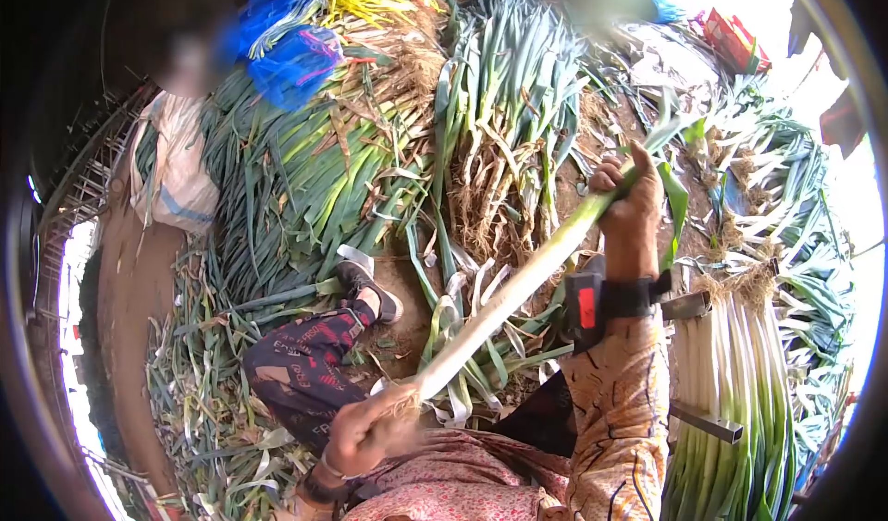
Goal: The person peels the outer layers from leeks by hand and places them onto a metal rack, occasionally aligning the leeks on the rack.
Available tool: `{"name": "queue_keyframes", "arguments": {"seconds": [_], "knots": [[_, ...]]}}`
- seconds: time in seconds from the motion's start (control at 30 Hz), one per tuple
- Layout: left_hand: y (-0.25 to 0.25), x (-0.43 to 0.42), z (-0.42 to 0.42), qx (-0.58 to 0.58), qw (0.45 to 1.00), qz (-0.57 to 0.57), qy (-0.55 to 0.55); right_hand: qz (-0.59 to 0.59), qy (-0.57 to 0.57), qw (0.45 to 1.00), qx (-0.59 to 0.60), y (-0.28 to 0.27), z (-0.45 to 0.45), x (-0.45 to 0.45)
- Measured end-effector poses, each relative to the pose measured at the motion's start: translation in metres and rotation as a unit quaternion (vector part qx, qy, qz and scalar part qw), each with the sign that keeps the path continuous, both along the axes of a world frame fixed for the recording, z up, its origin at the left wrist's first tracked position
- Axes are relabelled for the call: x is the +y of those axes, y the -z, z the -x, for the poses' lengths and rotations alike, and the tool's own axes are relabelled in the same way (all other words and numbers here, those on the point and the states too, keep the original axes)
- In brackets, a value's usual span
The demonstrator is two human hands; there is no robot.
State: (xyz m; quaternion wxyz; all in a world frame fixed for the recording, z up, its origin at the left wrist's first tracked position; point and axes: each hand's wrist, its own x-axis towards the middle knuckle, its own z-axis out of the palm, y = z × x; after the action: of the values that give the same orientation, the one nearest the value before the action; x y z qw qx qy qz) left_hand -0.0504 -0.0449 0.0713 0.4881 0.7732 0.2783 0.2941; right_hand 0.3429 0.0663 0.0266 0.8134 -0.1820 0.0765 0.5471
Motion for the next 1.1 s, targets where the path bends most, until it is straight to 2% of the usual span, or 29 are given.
{"name": "queue_keyframes", "arguments": {"seconds": [0.03,0.07,0.13,0.2,0.23,0.27,0.3,0.33,0.37,0.4,0.43,0.5,0.67,0.7,0.8,0.87,0.93,0.97,1.0,1.03,1.07,1.1], "knots": [[0.000,-0.012,0.022,-0.067,0.986,0.149,-0.028,-0.018,0.008,0.999,0.040,0.006,-0.012,0.007],[0.000,-0.024,0.050,-0.128,0.946,0.293,-0.052,-0.048,0.009,0.996,0.075,0.004,-0.028,0.008],[-0.010,-0.025,0.090,-0.177,0.932,0.232,-0.216,-0.140,0.005,0.986,0.087,-0.008,-0.042,0.005],[-0.021,-0.002,0.107,-0.012,0.904,0.223,-0.364,-0.203,-0.018,0.977,-0.062,-0.006,-0.020,0.003],[-0.010,0.016,0.105,0.200,0.951,0.086,-0.219,-0.199,-0.014,0.973,-0.117,-0.010,0.002,0.004],[0.000,0.034,0.103,0.341,0.930,-0.106,-0.084,-0.194,0.001,0.966,-0.170,-0.014,0.026,0.004],[-0.003,0.042,0.073,0.423,0.891,-0.154,-0.053,-0.228,-0.022,0.960,-0.162,-0.018,0.042,0.004],[-0.011,0.051,0.048,0.418,0.886,-0.197,-0.042,-0.259,-0.045,0.952,-0.154,-0.022,0.056,0.003],[-0.011,0.063,0.025,0.380,0.904,-0.194,-0.022,-0.222,-0.035,0.959,-0.175,-0.029,0.068,0.000],[-0.009,0.074,0.004,0.320,0.938,-0.129,-0.024,-0.243,-0.050,0.955,-0.165,-0.027,0.073,0.001],[0.003,0.086,-0.017,0.219,0.965,-0.141,-0.025,-0.229,-0.046,0.956,-0.178,-0.027,0.079,0.001],[0.000,0.097,-0.070,0.163,0.960,-0.226,-0.016,-0.213,-0.038,0.955,-0.204,-0.029,0.088,0.002],[0.002,0.116,-0.166,0.018,0.991,-0.107,-0.084,-0.214,-0.059,0.948,-0.230,-0.028,0.086,0.009],[0.005,0.116,-0.176,0.028,0.976,-0.165,-0.137,-0.206,-0.044,0.953,-0.220,-0.029,0.087,0.010],[0.016,0.114,-0.190,-0.037,0.955,-0.230,-0.182,-0.162,-0.009,0.974,-0.160,-0.027,0.081,0.012],[0.016,0.113,-0.190,-0.027,0.960,-0.216,-0.175,-0.118,-0.001,0.986,-0.120,-0.026,0.078,0.013],[0.010,0.109,-0.175,-0.088,0.974,-0.158,-0.135,-0.198,-0.043,0.978,-0.058,-0.009,0.063,0.016],[0.000,0.105,-0.164,-0.120,0.967,-0.183,-0.130,-0.150,-0.020,0.987,-0.044,-0.013,0.063,0.016],[-0.004,0.099,-0.152,-0.218,0.966,-0.086,-0.107,-0.132,0.002,0.991,-0.031,-0.012,0.060,0.016],[-0.016,0.094,-0.131,-0.255,0.965,-0.028,-0.059,-0.114,0.022,0.993,-0.017,-0.010,0.057,0.016],[-0.037,0.082,-0.108,-0.248,0.964,0.055,-0.080,-0.099,0.039,0.994,-0.004,-0.009,0.054,0.017],[-0.032,0.079,-0.084,-0.325,0.939,0.095,-0.060,-0.094,0.057,0.994,0.004,-0.012,0.053,0.016]]}}
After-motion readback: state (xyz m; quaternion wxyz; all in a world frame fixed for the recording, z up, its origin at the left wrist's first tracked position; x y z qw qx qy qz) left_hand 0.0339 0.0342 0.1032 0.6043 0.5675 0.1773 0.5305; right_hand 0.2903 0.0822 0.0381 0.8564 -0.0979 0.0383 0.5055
